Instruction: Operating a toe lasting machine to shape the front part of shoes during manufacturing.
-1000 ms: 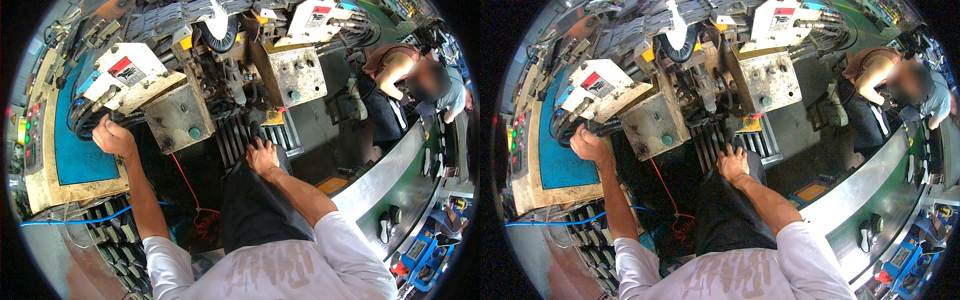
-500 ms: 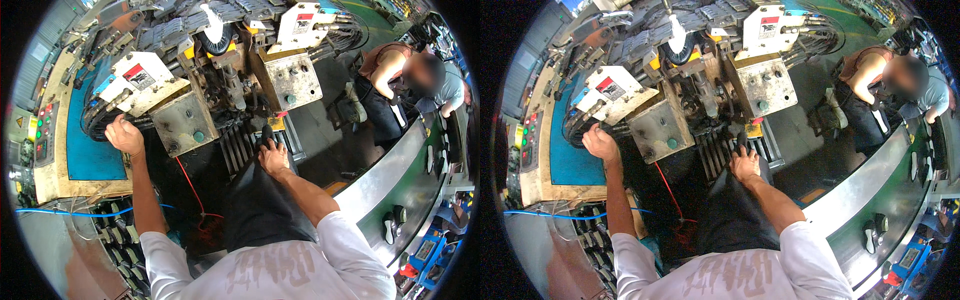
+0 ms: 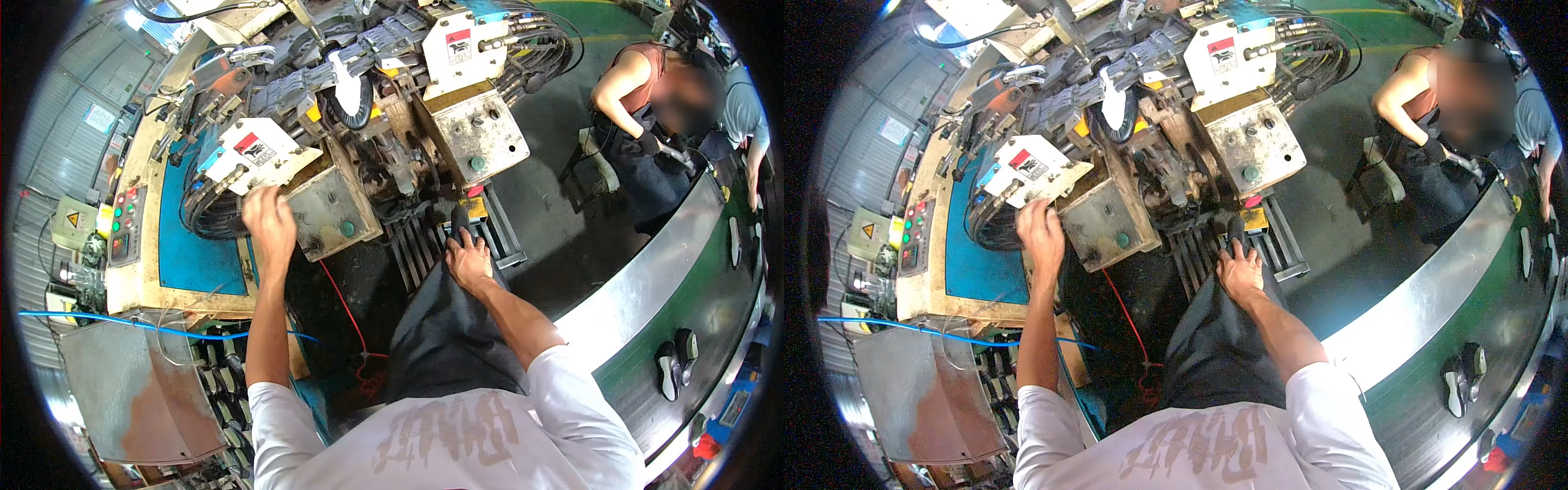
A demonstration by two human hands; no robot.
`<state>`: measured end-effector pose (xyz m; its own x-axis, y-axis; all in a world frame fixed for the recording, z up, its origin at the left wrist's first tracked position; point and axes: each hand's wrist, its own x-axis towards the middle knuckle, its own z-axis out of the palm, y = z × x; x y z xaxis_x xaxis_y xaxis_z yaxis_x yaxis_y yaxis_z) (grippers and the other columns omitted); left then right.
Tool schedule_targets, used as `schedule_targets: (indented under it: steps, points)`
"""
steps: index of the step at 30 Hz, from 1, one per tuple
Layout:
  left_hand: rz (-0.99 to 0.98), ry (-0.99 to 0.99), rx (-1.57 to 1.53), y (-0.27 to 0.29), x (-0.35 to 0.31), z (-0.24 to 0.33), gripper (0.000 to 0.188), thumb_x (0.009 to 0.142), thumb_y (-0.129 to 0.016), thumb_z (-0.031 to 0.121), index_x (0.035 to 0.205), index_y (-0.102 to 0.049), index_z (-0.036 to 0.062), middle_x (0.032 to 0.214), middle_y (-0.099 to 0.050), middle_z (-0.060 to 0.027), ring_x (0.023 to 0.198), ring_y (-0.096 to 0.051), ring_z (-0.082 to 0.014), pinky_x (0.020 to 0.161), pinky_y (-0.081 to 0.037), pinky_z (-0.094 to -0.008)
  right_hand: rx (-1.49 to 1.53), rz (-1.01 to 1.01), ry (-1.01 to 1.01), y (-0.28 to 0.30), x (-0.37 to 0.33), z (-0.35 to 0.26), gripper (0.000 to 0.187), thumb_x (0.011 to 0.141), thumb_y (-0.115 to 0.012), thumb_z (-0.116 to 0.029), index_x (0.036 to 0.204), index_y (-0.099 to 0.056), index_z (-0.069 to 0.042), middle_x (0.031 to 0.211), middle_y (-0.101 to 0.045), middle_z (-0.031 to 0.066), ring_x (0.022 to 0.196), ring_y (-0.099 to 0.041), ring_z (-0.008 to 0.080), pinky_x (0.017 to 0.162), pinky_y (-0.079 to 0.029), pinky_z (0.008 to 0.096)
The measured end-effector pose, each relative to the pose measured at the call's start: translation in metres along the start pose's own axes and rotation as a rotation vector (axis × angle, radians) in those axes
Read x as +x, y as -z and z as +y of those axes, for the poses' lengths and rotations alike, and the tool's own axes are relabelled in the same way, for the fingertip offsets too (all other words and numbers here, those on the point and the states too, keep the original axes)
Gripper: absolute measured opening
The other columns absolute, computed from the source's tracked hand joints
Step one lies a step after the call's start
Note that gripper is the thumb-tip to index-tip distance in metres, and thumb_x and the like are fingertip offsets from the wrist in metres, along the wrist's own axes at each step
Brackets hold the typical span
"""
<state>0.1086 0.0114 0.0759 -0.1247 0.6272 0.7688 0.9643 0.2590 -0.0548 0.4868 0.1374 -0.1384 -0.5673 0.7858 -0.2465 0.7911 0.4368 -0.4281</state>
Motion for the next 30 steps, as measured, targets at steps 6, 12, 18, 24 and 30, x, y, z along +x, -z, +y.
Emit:
schedule_targets:
  steps: [6, 12, 18, 24, 30]
  points:
    - [-0.367, 0.590, -0.722, -0.071, 0.047, 0.045, 0.049, 0.116, -0.052, 0.039, 0.140, -0.066, -0.0011, 0.121, -0.078, -0.0170, 0.120, -0.071, -0.0324, 0.108, -0.051, -0.0431, 0.057, 0.014, 0.008, 0.002, 0.002, -0.001, 0.047, 0.108, -0.056, -0.039, 0.153, -0.061, -0.025, 0.174, -0.033, 0.0099, 0.150, -0.040, 0.0503, 0.122, -0.039, 0.0621]
    - [-0.459, 1.292, -1.704, -0.126, 0.102, 0.090, 0.067, 0.111, -0.054, 0.058, 0.150, -0.058, 0.0046, 0.142, -0.070, -0.0123, 0.126, -0.069, -0.0301, 0.117, -0.049, -0.0471, 0.100, 0.039, -0.005, 0.009, 0.007, 0.014, 0.046, 0.108, -0.057, -0.039, 0.151, -0.063, -0.023, 0.172, -0.038, 0.0109, 0.148, -0.042, 0.0501, 0.121, -0.040, 0.0616]
    - [-0.505, 1.323, -1.757, -0.129, 0.108, 0.117, 0.038, 0.108, -0.066, 0.033, 0.139, -0.064, 0.0114, 0.129, -0.074, -0.0097, 0.115, -0.072, -0.0260, 0.105, -0.058, -0.0443, 0.109, 0.051, -0.006, 0.010, 0.010, 0.018, 0.046, 0.107, -0.058, -0.040, 0.150, -0.063, -0.023, 0.171, -0.039, 0.0113, 0.147, -0.043, 0.0495, 0.120, -0.041, 0.0610]
    - [-0.367, 0.947, -1.621, -0.049, 0.080, 0.136, 0.068, 0.106, -0.067, 0.025, 0.164, -0.041, 0.0039, 0.153, -0.059, -0.0134, 0.135, -0.061, -0.0265, 0.115, -0.049, -0.0426, 0.128, 0.063, 0.018, 0.010, -0.003, 0.021, 0.047, 0.108, -0.058, -0.041, 0.152, -0.062, -0.026, 0.173, -0.036, 0.0097, 0.147, -0.043, 0.0482, 0.118, -0.043, 0.0606]
    - [-0.252, 0.278, -0.705, 0.080, 0.014, 0.167, 0.092, 0.091, -0.076, 0.009, 0.170, -0.029, 0.0020, 0.164, -0.046, -0.0211, 0.149, -0.048, -0.0349, 0.124, -0.038, -0.0424, 0.125, 0.126, 0.042, 0.002, -0.015, 0.020, 0.048, 0.107, -0.061, -0.040, 0.153, -0.060, -0.027, 0.174, -0.035, 0.0102, 0.148, -0.043, 0.0486, 0.119, -0.043, 0.0600]
